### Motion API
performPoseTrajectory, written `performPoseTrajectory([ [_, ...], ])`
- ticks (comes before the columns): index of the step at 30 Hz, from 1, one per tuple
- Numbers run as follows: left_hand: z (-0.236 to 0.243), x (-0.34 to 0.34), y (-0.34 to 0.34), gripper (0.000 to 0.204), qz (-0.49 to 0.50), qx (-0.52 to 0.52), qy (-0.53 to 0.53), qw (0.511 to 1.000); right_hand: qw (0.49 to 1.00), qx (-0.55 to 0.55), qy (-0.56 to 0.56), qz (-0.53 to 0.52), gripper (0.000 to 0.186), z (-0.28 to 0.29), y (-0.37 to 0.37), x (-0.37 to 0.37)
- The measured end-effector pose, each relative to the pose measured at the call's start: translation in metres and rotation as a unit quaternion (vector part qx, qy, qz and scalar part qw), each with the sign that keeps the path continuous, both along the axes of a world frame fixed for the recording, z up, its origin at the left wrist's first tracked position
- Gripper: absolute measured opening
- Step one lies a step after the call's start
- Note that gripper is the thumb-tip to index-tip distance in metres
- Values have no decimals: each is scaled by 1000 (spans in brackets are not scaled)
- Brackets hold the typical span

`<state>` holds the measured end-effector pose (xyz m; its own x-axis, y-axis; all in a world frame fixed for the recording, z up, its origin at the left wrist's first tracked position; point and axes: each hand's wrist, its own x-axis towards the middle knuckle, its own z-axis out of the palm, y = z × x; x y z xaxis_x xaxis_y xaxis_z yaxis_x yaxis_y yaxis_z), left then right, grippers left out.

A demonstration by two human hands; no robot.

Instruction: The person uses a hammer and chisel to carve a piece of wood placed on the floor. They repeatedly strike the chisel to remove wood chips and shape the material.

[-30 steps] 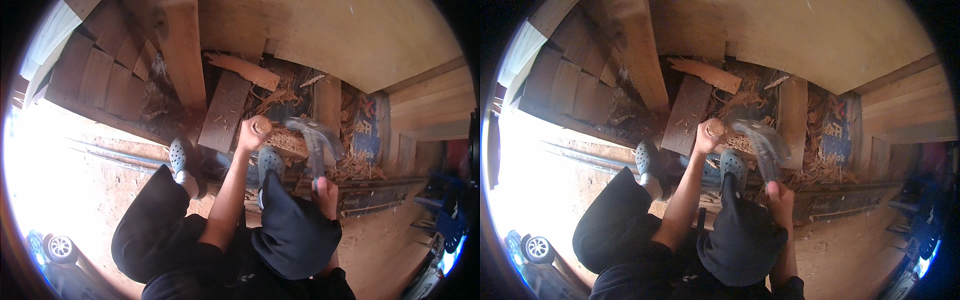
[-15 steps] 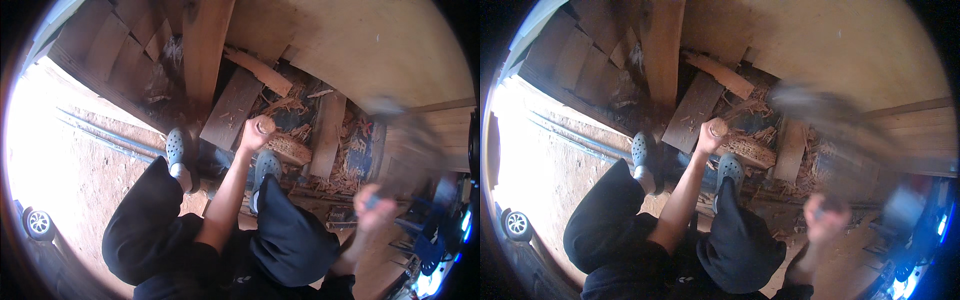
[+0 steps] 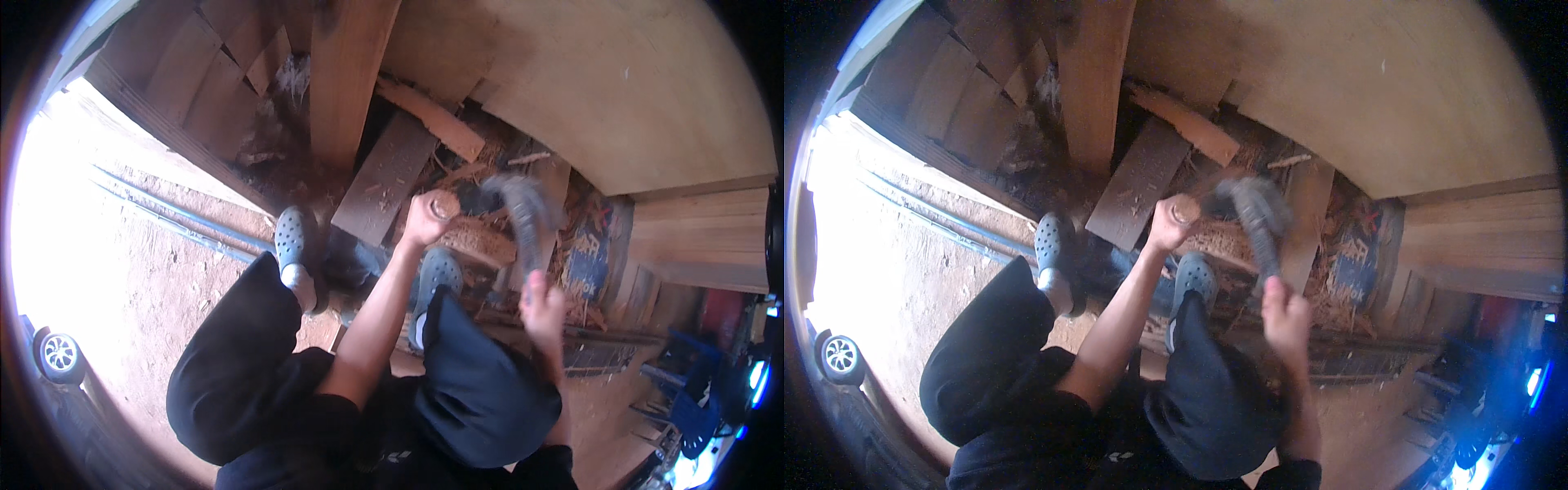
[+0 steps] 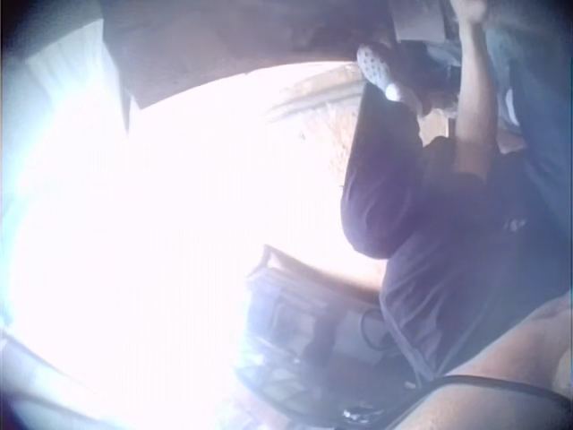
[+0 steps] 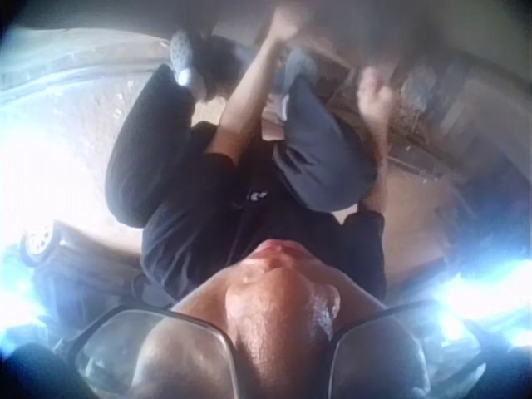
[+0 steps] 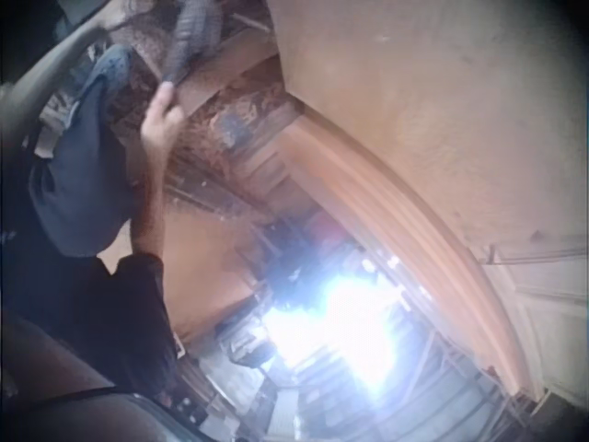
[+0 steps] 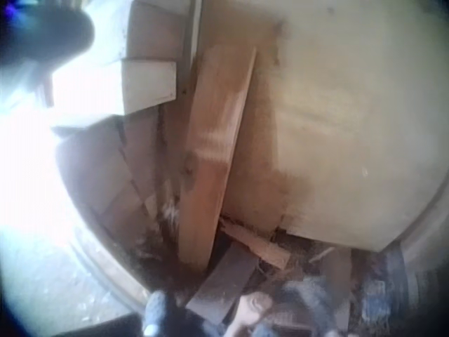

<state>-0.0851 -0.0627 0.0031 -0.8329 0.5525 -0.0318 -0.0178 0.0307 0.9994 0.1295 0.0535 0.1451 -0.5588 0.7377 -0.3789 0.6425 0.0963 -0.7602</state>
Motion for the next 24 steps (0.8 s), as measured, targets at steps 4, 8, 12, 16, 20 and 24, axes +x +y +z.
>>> performPoseTrajectory([
  [4, -2, 7, 3, 31, -4, -14, 29, 999, 989, 56, 137, -18, 61, 99, 10, 4],
  [8, -3, 7, 3, 33, -4, -7, 11, 1000, 846, 39, 525, 79, 69, 153, 9, -20],
  [12, -3, 5, 2, 32, -3, -6, 20, 1000, 841, 40, 525, 124, 64, 74, -9, -41],
  [16, -4, 2, 3, 30, -19, -42, -1, 999, 993, 70, 21, 89, 40, -25, -30, -21],
  [20, -5, 3, 4, 30, -6, 22, 49, 999, 994, 68, 63, 55, 45, -4, -8, 10],
  [24, -9, 7, 3, 34, -3, 8, 1, 1000, 961, -31, 275, 23, 63, 100, 14, 16],
])
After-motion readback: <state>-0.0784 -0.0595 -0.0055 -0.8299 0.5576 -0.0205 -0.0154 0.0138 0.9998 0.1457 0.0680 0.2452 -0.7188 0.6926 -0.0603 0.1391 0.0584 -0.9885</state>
